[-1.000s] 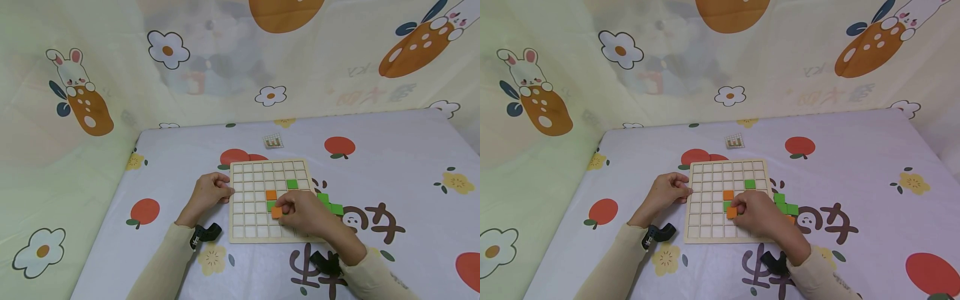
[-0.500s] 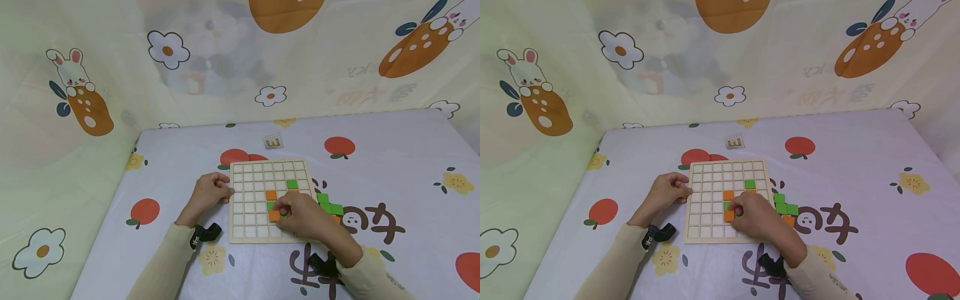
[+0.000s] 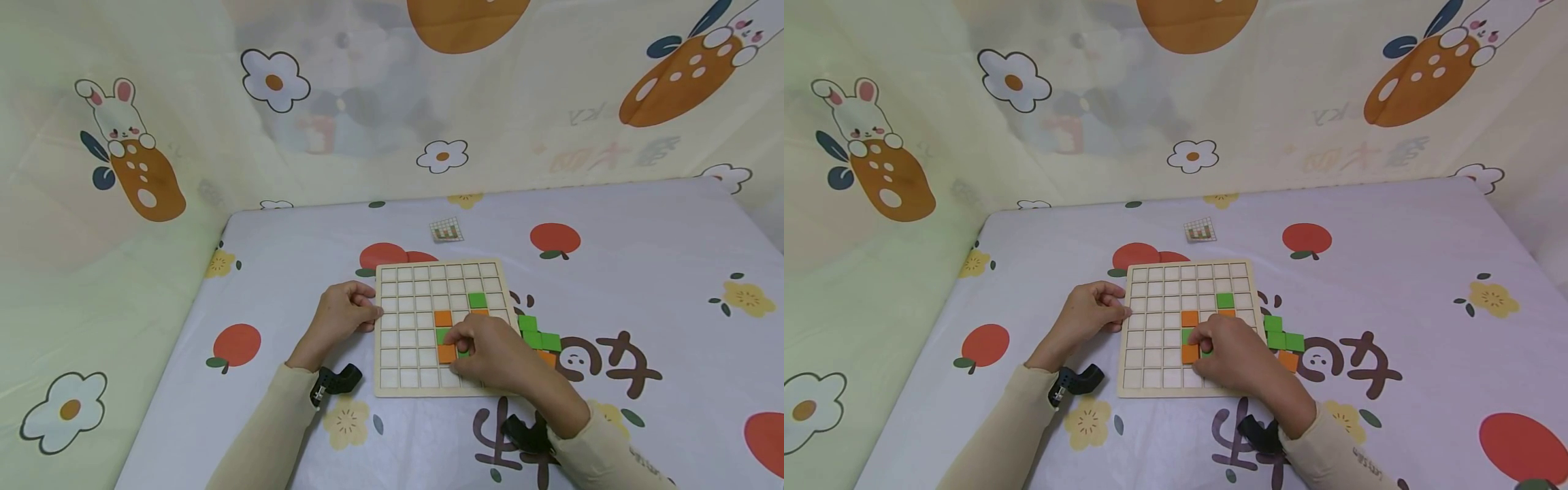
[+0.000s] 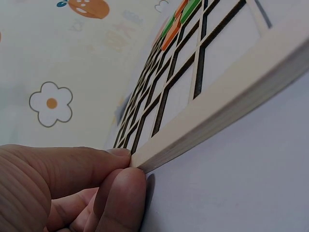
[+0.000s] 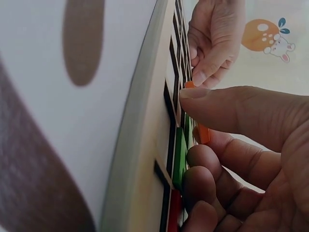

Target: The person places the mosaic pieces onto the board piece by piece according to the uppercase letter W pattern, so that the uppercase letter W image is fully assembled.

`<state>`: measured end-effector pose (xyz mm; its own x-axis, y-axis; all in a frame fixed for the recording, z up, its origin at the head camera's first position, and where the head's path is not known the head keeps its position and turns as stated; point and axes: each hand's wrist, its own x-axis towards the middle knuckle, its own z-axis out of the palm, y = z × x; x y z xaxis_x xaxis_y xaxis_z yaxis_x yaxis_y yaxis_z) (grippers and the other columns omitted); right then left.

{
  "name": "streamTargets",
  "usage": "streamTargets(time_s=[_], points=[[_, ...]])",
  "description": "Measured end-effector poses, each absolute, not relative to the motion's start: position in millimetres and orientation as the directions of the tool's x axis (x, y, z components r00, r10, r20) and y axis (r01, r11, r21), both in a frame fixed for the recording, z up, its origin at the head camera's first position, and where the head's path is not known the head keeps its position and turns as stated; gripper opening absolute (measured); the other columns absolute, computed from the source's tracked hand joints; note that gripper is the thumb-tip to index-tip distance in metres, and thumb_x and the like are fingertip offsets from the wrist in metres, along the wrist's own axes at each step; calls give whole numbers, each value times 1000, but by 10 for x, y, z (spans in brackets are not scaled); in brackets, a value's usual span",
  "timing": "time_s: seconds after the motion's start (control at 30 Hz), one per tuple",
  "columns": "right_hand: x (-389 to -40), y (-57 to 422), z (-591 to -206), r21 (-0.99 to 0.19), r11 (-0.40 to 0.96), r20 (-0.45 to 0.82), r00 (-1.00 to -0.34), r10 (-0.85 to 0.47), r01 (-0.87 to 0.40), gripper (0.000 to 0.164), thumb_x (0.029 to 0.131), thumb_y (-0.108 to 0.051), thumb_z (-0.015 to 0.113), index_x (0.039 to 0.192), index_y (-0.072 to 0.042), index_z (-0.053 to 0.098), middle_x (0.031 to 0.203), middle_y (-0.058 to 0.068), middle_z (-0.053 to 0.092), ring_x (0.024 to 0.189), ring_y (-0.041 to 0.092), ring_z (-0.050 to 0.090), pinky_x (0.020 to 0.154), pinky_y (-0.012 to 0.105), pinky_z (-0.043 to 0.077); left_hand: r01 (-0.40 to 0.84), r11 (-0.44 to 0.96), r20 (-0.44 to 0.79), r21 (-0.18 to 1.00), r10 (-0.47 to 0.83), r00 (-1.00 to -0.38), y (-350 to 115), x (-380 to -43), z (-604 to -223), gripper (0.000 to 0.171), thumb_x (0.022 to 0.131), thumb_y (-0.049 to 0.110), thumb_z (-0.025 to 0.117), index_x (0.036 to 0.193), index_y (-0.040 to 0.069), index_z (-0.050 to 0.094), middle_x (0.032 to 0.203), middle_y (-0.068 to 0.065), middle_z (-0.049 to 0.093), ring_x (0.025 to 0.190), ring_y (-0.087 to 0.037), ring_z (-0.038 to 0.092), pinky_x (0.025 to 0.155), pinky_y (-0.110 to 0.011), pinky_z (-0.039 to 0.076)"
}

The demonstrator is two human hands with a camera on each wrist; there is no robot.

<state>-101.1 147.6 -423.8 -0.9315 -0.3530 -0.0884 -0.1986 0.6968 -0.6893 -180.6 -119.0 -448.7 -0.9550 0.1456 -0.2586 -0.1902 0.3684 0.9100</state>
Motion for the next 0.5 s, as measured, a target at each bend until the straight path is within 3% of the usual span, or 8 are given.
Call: streamTargets(time_s=[0.5], points=[[-1000,1465,-4241,-679,706,-89,-933,-348,-199,23,76,-2,86,93,-13,76,79,-3,55,75,14,50,63,27,43,-179,368,-247,912,147,-958,-1195,-1802,-4495,29,85,-4,81,112,-3,69,80,-8,68,60,-13,67,60,-27,63]])
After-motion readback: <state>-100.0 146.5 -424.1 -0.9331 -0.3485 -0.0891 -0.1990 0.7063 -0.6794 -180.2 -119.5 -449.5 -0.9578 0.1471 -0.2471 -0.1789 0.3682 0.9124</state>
